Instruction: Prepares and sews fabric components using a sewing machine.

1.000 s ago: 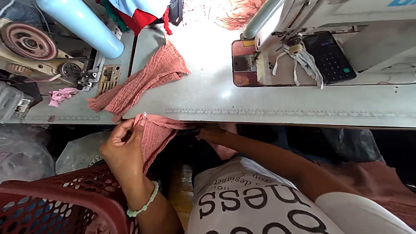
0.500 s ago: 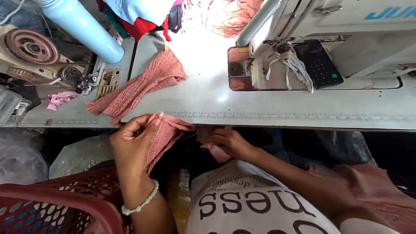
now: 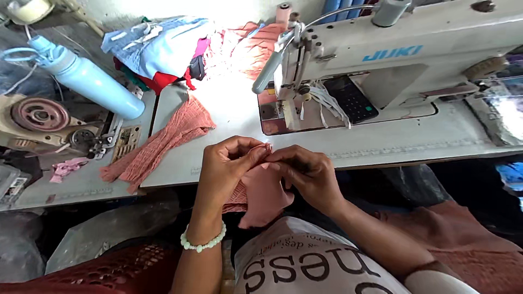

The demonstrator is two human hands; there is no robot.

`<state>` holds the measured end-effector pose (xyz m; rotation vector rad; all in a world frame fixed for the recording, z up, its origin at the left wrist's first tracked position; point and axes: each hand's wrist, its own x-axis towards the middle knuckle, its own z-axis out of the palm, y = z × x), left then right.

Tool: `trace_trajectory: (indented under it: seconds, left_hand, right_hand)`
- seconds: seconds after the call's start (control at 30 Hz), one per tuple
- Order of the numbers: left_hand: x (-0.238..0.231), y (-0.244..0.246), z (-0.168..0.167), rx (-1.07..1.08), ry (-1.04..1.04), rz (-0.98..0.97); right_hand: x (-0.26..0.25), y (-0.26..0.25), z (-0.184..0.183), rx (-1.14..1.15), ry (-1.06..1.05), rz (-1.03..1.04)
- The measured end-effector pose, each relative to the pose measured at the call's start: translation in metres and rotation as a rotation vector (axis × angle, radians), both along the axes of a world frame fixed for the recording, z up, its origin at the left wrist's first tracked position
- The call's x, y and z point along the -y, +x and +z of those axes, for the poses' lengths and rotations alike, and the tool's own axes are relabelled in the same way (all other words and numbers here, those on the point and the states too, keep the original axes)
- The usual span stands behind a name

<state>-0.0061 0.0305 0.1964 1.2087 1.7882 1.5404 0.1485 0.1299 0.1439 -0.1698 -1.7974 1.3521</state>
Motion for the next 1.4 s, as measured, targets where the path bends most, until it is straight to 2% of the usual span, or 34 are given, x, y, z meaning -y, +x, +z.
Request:
trace_trajectory:
  seconds: [0.17,0.37,0.7,0.77,0.9,1.07,1.13,1.3,1.4]
  left_hand:
    - [-0.010,0.004,0.005,0.002,-0.001,-0.008]
    - [-0.014,0.006,0.018,-0.055,0.022,-0.016]
    - [-0.009,0.014,0.015,-0.179,0.033,-0.039]
    - [-0.009,0.017,0.016,-0.261,0.012,0.001]
    - [-0.009,0.014,0.015,-0.359,0.035,0.062]
    - [0.002,-0.002,0.020,-0.304,0.084,0.048]
    - [0.006,-0.004,0.023,-0.309,0.100,0.051]
    - [0.012,0.002,0.024,-0.330,0.126,0.018]
    - [0.018,0.000,0.025,-0.356,0.147,0.018]
  right_hand:
    - [-0.002,-0.006,0.001,-0.024,-0.086,-0.114]
    - [-0.007,-0.010,0.014,-0.096,-0.175,-0.147]
    - [-0.005,-0.010,0.012,-0.081,-0.247,-0.202]
    - [-0.004,-0.011,0.012,-0.075,-0.240,-0.212]
    - [-0.004,-0.009,0.012,-0.063,-0.239,-0.181]
    - [0.002,0.002,-0.001,0.094,-0.273,-0.049]
    - [0.007,0.000,-0.010,0.154,-0.236,-0.058]
    - [0.012,-0.010,-0.015,0.112,0.104,-0.252]
    - [0.006,-0.010,-0.013,0.091,0.195,-0.309]
